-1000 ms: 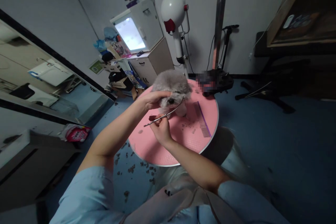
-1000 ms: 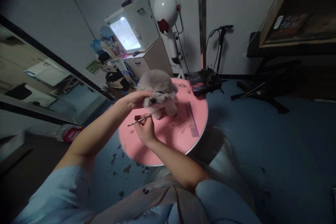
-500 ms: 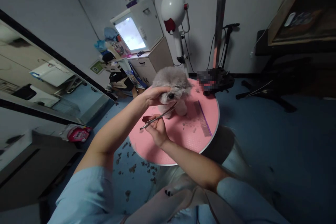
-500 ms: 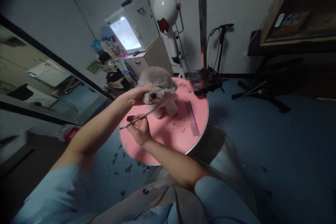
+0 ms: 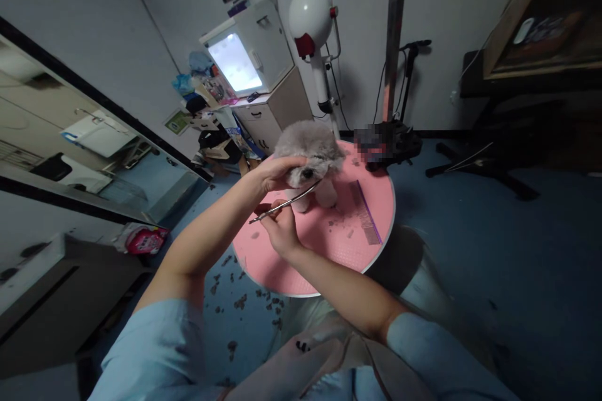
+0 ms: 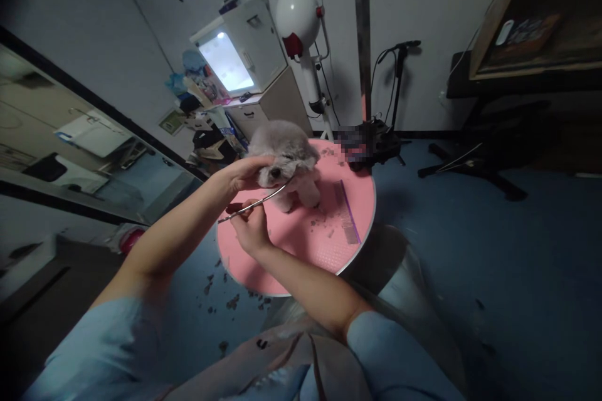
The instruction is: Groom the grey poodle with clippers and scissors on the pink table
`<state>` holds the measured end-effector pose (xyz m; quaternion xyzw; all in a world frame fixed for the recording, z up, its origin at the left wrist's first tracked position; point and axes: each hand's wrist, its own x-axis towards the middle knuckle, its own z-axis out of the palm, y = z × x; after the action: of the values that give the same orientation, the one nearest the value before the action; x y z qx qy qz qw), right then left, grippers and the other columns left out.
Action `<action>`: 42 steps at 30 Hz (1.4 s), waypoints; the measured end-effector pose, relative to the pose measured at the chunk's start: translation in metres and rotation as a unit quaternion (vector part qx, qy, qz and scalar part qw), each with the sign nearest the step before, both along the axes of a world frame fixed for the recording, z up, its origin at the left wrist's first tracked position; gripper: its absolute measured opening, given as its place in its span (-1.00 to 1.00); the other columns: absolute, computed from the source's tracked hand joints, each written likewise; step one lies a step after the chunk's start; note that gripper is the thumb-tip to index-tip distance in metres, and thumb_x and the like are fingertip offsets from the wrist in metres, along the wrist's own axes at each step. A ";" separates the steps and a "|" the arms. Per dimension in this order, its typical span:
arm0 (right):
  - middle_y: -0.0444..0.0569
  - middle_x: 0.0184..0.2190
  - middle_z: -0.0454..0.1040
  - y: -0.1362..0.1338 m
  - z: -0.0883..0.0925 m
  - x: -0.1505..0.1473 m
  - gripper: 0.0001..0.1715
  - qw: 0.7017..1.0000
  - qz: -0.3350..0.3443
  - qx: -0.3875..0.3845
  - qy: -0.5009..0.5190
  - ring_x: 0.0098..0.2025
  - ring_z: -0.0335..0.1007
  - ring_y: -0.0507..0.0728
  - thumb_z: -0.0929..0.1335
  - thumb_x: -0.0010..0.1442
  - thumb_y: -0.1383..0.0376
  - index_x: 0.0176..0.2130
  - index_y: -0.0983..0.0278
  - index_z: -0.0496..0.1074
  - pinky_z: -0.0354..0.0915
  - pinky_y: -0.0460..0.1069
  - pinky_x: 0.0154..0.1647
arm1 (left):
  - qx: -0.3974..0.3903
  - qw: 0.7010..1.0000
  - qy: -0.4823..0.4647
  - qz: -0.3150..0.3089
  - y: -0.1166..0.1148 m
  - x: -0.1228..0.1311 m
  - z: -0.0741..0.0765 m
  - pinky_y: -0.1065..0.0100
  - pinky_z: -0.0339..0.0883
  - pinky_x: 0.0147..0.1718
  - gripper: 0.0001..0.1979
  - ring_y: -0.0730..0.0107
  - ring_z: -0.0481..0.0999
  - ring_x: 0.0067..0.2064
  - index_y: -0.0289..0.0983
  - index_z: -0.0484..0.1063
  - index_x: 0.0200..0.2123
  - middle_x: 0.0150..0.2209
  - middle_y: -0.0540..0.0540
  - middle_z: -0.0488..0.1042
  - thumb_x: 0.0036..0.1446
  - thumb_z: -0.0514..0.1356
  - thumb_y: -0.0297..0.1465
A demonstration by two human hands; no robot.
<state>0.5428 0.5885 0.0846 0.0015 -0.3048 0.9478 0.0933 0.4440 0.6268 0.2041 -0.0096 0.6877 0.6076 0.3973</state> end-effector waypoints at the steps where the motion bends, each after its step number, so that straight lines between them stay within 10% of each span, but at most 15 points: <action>1: -0.16 -0.28 0.57 0.001 0.000 0.000 -0.53 1.000 -0.002 0.009 -0.008 -0.20 0.55 0.09 0.45 -0.07 0.30 -0.27 0.14 0.10 0.47 -0.01 -0.28 | -0.002 1.000 -0.001 0.000 0.000 0.000 0.000 0.37 0.46 -0.23 -0.88 0.39 0.55 -0.39 -0.39 0.50 -0.26 -0.40 -0.14 0.57 0.09 0.29 -0.50; 10: -0.10 -0.26 0.56 0.012 -0.013 0.006 -0.55 0.998 0.013 0.060 -0.016 -0.23 0.55 0.11 0.43 -0.09 0.32 -0.26 0.15 0.14 0.45 -0.05 -0.43 | 0.016 1.000 0.005 -0.001 -0.003 0.003 0.000 0.38 0.47 -0.35 -0.90 0.36 0.56 -0.43 -0.43 0.48 -0.32 -0.42 -0.16 0.56 0.13 0.16 -0.57; 22: -0.11 -0.27 0.60 0.021 -0.027 0.021 -0.50 0.995 0.045 0.086 -0.015 -0.23 0.60 0.08 0.51 -0.10 0.29 -0.28 0.16 0.17 0.50 0.07 -0.08 | 0.019 1.000 0.003 -0.004 -0.012 0.003 -0.004 0.37 0.47 -0.19 -0.78 0.34 0.58 -0.36 -0.35 0.52 -0.15 -0.41 -0.15 0.59 0.11 0.20 -0.55; 42: -0.12 -0.28 0.59 0.026 -0.035 0.026 -0.49 0.992 0.032 0.118 -0.019 -0.20 0.59 0.09 0.52 -0.13 0.31 -0.28 0.17 0.18 0.49 0.08 -0.06 | 0.058 0.998 0.003 -0.002 -0.016 0.005 -0.010 0.40 0.46 -0.27 -0.90 0.36 0.57 -0.37 -0.36 0.53 -0.29 -0.36 -0.18 0.60 0.09 0.27 -0.58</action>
<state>0.5686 0.6147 0.0492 0.0041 -0.4157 0.9077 0.0564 0.4486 0.6111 0.1942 0.0172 0.6524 0.6458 0.3962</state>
